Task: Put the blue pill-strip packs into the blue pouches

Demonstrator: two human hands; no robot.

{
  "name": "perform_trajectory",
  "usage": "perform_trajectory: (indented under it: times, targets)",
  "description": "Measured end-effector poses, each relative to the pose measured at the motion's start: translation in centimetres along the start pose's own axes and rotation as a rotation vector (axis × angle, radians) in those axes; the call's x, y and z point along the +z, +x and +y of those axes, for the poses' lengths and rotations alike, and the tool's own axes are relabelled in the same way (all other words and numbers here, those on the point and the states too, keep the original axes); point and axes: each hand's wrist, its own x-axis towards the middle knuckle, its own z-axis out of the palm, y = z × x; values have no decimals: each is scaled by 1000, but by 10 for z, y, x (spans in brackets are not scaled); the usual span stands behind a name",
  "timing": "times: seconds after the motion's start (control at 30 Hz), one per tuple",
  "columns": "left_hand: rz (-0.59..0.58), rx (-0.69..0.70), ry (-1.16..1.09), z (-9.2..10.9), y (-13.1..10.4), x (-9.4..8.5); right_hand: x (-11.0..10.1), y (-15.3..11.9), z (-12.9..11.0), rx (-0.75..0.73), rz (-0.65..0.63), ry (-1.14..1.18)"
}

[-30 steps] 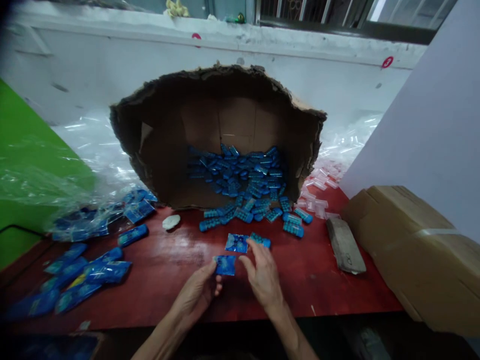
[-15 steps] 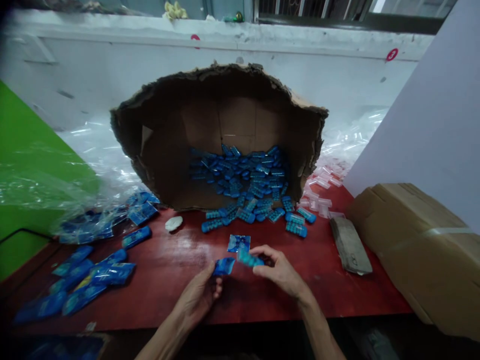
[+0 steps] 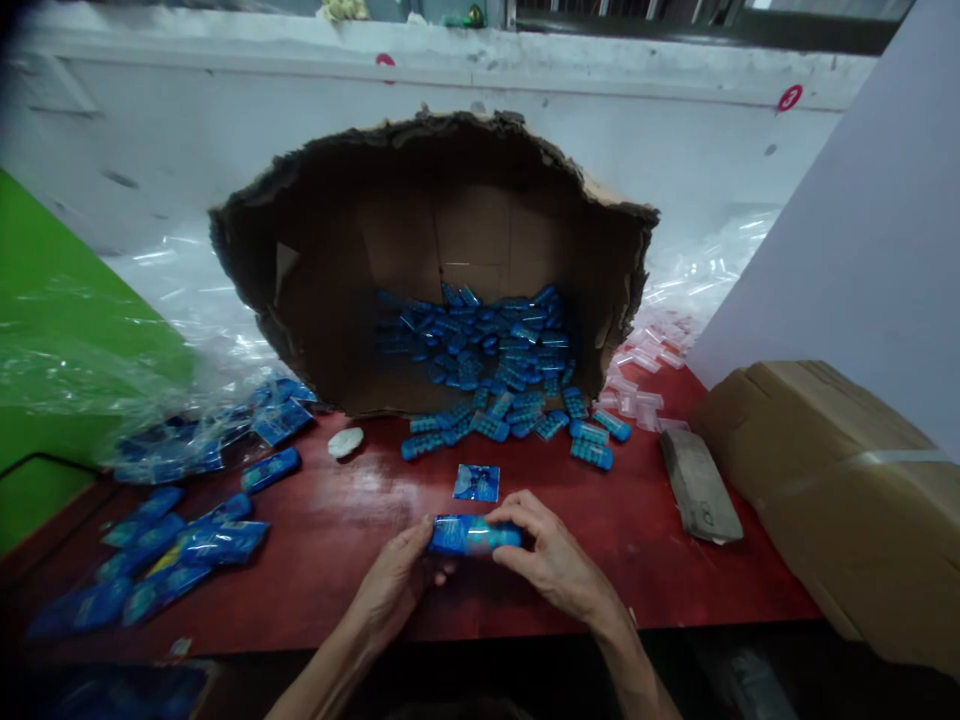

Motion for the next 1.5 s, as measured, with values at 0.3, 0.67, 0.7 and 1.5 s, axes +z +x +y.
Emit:
perform_trajectory:
  times: [0.3, 0.67, 0.7, 1.5]
  targets:
    - [42, -25, -134, -1, -2, 7, 51, -7, 26, -78, 348, 7]
    - [-139, -161, -141, 0, -9, 13, 50, 7, 37, 104, 97, 786]
    - [-141, -151, -145, -1, -9, 13, 50, 9, 38, 106, 82, 827]
    - [-248, -162, -119, 11, -19, 20, 59, 14, 35, 86, -11, 874]
